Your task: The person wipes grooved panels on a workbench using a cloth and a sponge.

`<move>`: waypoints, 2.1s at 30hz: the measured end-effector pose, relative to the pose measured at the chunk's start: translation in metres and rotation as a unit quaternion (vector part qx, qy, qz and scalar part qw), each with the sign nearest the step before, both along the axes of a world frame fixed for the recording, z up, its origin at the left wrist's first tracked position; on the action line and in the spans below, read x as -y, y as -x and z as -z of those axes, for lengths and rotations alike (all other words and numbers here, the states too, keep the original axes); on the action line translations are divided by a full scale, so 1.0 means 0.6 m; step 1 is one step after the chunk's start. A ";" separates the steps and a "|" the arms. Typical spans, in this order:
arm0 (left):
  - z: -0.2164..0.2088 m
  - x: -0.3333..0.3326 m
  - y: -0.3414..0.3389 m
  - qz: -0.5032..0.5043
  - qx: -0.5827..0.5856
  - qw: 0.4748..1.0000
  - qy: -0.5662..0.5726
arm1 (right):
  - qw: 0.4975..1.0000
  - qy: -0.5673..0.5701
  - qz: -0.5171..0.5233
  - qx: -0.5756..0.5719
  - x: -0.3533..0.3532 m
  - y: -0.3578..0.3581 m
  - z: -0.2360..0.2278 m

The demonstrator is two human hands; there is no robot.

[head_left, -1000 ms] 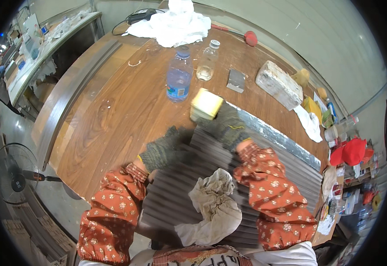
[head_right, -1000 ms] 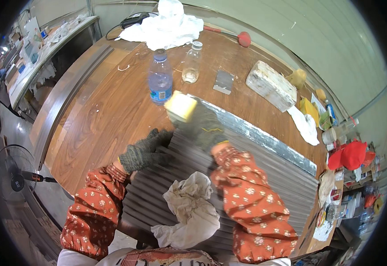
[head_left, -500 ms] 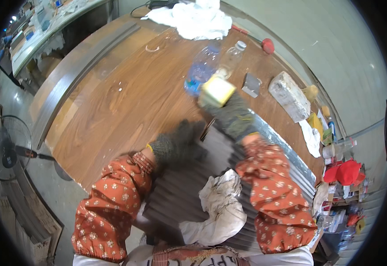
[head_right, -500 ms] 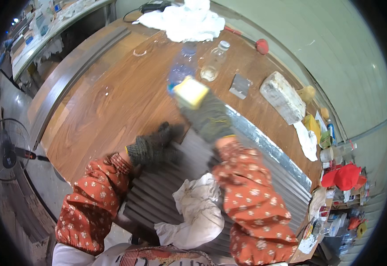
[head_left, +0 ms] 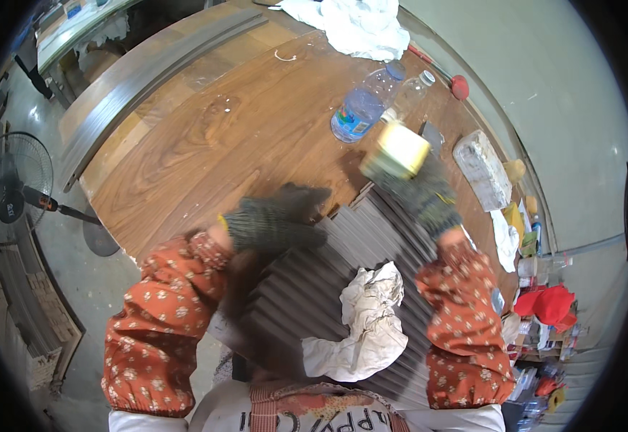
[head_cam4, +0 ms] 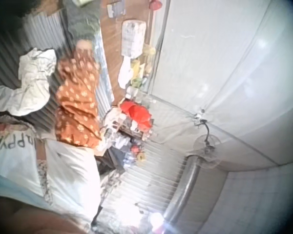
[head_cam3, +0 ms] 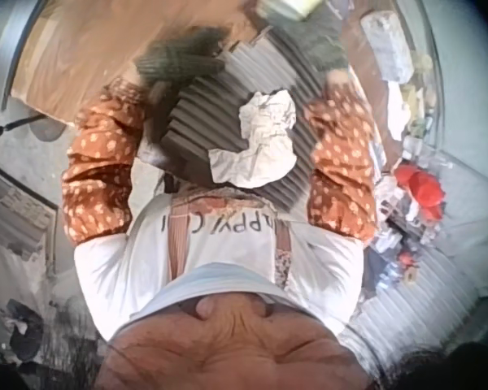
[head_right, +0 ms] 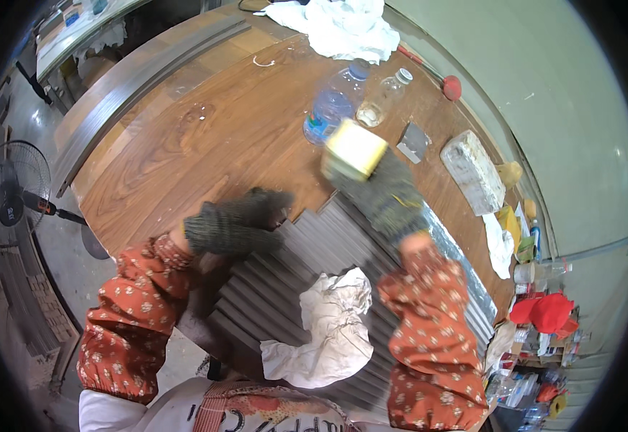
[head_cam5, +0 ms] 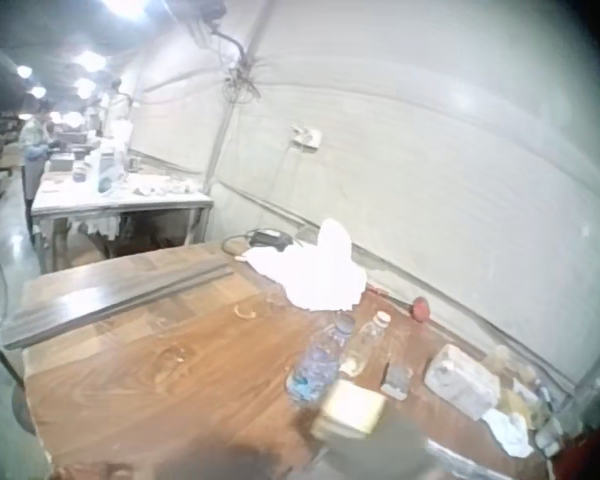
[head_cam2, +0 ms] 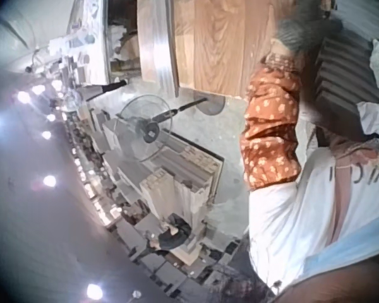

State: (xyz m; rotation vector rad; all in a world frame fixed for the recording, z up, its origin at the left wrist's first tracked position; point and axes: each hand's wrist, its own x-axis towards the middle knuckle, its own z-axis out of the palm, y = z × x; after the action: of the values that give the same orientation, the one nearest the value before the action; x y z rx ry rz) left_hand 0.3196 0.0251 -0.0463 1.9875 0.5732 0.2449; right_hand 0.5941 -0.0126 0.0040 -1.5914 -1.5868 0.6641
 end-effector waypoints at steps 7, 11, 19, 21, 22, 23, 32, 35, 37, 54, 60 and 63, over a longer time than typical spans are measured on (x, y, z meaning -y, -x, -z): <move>0.015 0.085 0.052 -0.072 0.161 0.970 -0.165 | 0.962 0.001 0.019 0.273 0.008 0.067 0.002; -0.081 0.197 0.067 -0.025 0.051 0.942 -0.331 | 0.979 0.068 0.028 0.193 -0.001 0.034 -0.042; 0.008 0.319 0.034 -0.044 0.132 0.920 -0.367 | 0.918 0.050 -0.077 0.385 0.007 0.032 -0.059; 0.031 0.329 0.032 -0.073 0.149 0.918 -0.361 | 0.977 0.091 -0.068 0.180 0.002 0.029 -0.081; 0.039 0.333 0.035 -0.098 0.164 0.915 -0.356 | 0.962 0.158 -0.104 0.196 -0.001 0.044 -0.095; 0.040 0.333 0.030 -0.097 0.176 0.912 -0.356 | 0.984 0.092 -0.129 0.077 0.008 0.015 -0.053; 0.013 0.344 0.008 -0.182 0.136 0.912 -0.341 | 0.991 0.110 -0.035 0.071 -0.052 -0.076 -0.007; 0.015 0.346 0.020 -0.190 0.130 0.911 -0.343 | 0.853 0.002 -0.125 0.506 -0.020 0.032 -0.038; 0.018 0.344 0.016 -0.182 0.135 0.912 -0.343 | 0.874 0.111 -0.091 0.464 -0.080 -0.029 -0.032; 0.017 0.339 0.017 -0.162 0.096 0.919 -0.347 | 0.972 0.055 -0.010 0.228 -0.066 -0.090 -0.015; 0.037 0.351 0.019 -0.182 0.133 0.922 -0.314 | 0.991 0.131 -0.003 0.038 -0.058 -0.073 0.004; 0.026 0.343 0.022 -0.178 0.128 0.915 -0.338 | 0.937 -0.029 -0.135 0.322 -0.036 -0.028 -0.012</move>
State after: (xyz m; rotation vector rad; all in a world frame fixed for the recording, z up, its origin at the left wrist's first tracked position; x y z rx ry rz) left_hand 0.3062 -0.1808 -0.0619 2.4347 0.7422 1.0316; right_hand 0.6108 0.0091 0.0115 -1.6545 -2.3072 0.2226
